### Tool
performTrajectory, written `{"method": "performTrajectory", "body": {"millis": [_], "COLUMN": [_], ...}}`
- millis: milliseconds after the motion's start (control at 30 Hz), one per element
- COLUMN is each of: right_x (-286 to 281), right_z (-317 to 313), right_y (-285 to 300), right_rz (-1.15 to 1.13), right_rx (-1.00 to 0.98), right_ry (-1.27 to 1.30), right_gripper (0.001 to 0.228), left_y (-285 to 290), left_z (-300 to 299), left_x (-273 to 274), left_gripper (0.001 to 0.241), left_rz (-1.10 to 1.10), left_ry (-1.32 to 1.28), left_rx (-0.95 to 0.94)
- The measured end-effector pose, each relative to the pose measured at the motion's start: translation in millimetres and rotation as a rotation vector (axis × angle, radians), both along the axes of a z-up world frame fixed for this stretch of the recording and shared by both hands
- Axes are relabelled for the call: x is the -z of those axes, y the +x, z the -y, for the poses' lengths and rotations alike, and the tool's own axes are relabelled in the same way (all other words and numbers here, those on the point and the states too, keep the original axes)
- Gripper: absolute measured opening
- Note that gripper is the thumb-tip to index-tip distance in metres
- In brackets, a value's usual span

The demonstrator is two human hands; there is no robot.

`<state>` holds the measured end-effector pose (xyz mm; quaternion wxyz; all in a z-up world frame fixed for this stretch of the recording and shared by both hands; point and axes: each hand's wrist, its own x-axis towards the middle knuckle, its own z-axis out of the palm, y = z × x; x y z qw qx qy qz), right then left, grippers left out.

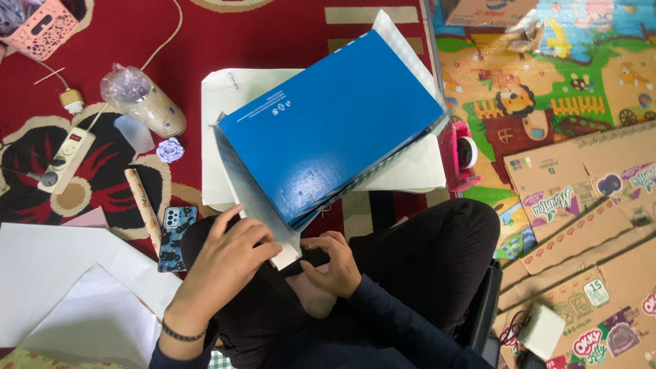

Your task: The person wraps a blue shoe box with green checkered and patterned paper by folding the paper around the box and applying tape to the edges.

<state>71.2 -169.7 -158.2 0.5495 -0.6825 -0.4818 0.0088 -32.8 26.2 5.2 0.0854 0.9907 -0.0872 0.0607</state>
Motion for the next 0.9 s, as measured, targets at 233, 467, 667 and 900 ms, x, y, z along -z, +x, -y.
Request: {"method": "performTrajectory", "body": {"millis": [233,467,667,900], "right_x": [-65,-139,-181,-188], "right_z": [-5,-41,-99,-177], "right_y": [37,86,116,153], "right_rz": [0.064,0.212,0.389,0.424], "right_rx": [0.091,0.07,-0.071,-0.29], "right_ry": [0.084,0.193,-0.089,-0.3], "right_gripper": [0.009,0.012,0.004,0.01], "left_y": [-28,24,90,124], "left_z": [-24,-64,-110,-131], "left_x": [24,35,49,63], "left_gripper": [0.031,0.046,0.028,0.047], "left_rz": [-0.11,0.283,0.467,0.394], "left_ry": [-0.093,-0.15,-0.508,-0.582], "left_rx": [-0.15,-0.449,-0.837,-0.821]}}
